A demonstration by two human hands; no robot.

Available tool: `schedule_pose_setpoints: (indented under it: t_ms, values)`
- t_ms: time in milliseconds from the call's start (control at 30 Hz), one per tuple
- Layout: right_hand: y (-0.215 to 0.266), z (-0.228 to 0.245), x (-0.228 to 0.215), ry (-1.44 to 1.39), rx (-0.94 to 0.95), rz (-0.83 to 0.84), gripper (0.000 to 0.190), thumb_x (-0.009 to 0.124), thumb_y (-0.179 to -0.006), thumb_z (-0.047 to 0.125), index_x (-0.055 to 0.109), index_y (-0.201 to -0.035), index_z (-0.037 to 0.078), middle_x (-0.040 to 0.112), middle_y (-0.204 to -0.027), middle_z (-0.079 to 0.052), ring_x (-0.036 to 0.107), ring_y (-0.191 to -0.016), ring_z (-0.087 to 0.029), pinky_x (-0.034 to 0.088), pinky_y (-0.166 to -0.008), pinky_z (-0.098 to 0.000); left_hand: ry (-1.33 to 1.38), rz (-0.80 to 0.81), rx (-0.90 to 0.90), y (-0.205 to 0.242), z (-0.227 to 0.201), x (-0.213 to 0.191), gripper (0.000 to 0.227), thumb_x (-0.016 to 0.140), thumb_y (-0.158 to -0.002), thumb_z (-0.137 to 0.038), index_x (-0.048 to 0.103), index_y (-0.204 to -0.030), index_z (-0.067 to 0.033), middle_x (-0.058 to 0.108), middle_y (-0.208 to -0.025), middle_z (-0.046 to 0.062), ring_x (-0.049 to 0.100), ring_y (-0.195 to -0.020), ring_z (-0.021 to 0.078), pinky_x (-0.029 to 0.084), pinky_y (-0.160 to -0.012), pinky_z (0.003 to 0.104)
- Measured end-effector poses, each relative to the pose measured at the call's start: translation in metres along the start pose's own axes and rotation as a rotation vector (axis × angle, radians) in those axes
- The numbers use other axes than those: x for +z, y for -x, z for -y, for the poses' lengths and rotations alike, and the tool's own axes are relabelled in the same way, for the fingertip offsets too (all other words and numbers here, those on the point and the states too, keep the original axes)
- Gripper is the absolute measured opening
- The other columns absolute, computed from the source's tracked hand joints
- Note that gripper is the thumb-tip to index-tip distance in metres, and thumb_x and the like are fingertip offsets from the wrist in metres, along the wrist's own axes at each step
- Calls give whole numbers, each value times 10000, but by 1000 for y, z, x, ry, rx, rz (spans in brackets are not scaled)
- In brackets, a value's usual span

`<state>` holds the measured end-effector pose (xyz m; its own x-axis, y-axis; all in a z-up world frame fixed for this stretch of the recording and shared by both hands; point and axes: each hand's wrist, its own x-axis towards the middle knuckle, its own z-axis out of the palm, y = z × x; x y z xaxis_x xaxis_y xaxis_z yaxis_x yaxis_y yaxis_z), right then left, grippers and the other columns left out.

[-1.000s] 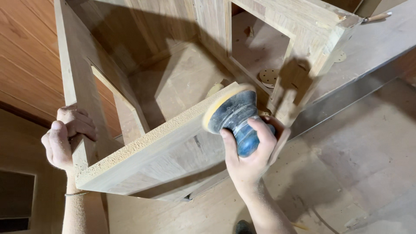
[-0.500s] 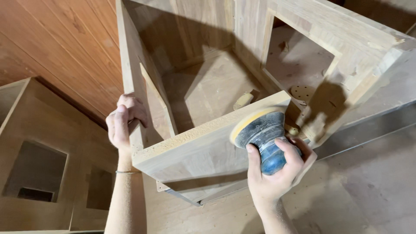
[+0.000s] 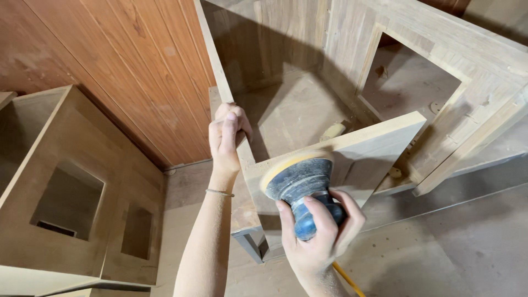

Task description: The person sands the surfaces and edges of a wooden cabinet using an orbital sander.

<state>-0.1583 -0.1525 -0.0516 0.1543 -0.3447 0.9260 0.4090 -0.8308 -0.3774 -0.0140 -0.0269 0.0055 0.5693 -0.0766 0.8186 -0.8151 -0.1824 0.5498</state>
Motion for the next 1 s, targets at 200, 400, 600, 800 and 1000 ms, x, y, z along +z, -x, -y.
schedule_pose_setpoints:
  t_ms: [200, 400, 600, 800, 1000]
  values:
    - [42, 9, -12, -119, -70, 183, 348, 861, -885, 205, 626, -1131, 132, 515, -1238, -226, 639, -1061, -354, 586, -907, -454, -23, 122, -4, -1, 6, -12, 691, 244, -1117, -324, 558, -555, -73, 542, -686, 25, 474, -827, 176, 366, -873, 319]
    - [128, -51, -80, -179, 343, 405, 540, 917, -723, 228, 658, -1186, 122, 570, -1249, -121, 615, -1174, -266, 530, -1028, -385, -2, 122, -99, 21, -54, -28, 519, 249, -1134, -434, 560, -1315, -59, 530, -1421, 99, 452, -1272, 213, 343, -1109, 378]
    - [190, -109, -152, 80, 828, 454, 594, 895, -641, 214, 710, -1203, 169, 589, -1214, -70, 639, -1129, -224, 497, -1008, -347, -611, -183, 18, 75, -72, 8, 762, 600, -1124, -416, 201, -1657, -46, 103, -1744, 187, 99, -1683, 398, 136, -1453, 613]
    - [220, -158, -215, 356, 898, 376, 623, 916, -595, 264, 738, -1179, 144, 645, -1162, -121, 641, -1080, -240, 504, -986, -345, -1140, 39, 367, 129, -27, 70, 559, 620, -1170, -481, 502, -1592, -134, 227, -1680, 105, 193, -1568, 356, 267, -1163, 570]
    - [211, -190, -258, 204, 1246, 340, 500, 846, -683, 119, 672, -1140, 14, 677, -888, -202, 646, -607, -291, 535, -570, -373, -1492, 859, 645, 212, 43, 134, 719, 272, -1027, -263, 4, -1676, -111, -43, -1741, 53, -25, -1599, 202, 125, -1247, 348]
